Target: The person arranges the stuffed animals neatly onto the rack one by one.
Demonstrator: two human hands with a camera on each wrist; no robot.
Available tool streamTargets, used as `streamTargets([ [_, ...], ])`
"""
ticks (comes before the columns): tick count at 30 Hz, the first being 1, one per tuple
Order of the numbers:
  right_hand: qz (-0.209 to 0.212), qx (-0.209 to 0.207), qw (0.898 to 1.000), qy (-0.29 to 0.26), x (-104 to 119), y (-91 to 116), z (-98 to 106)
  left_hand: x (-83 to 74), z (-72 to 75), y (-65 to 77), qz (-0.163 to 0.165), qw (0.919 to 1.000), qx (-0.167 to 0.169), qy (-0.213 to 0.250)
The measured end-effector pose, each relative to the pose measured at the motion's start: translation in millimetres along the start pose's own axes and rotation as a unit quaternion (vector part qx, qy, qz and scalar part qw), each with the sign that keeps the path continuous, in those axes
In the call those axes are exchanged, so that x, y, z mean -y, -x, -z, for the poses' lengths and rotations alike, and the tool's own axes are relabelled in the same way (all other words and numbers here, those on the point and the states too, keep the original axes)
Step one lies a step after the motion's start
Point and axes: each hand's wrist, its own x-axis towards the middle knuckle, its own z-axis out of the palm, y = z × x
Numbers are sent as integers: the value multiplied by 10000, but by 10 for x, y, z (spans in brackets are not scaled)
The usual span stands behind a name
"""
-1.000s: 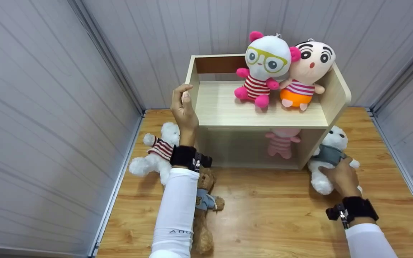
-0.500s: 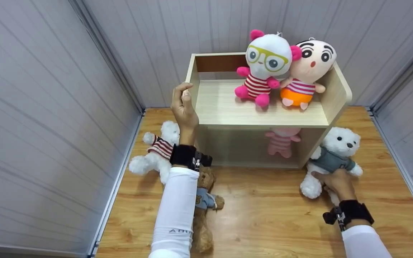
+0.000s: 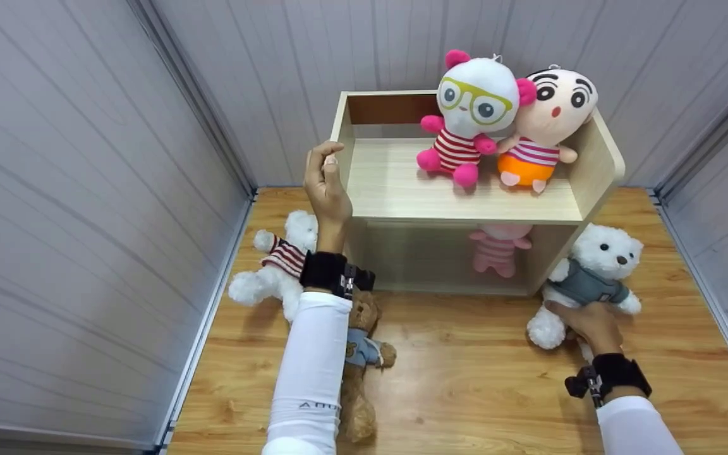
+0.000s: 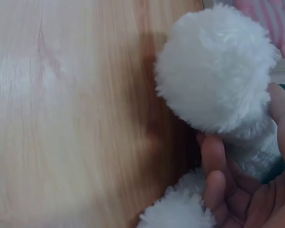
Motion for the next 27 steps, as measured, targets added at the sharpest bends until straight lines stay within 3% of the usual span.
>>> streamTargets([
  [6, -117, -81, 9991, -391, -12, 13, -22, -19, 16, -20, -147, 9995, 177, -202],
  [14, -109, 117, 9988, -457, 9, 27, -63, 415, 39, -20, -108, 9995, 185, -213],
  [19, -148, 257, 9973, -675, 31, 60, -121, 442, 46, -7, 39, 9994, 169, -315],
  [27, -247, 24, 9981, -559, 19, 60, -149, 432, 33, 12, 171, 9997, 115, -160],
])
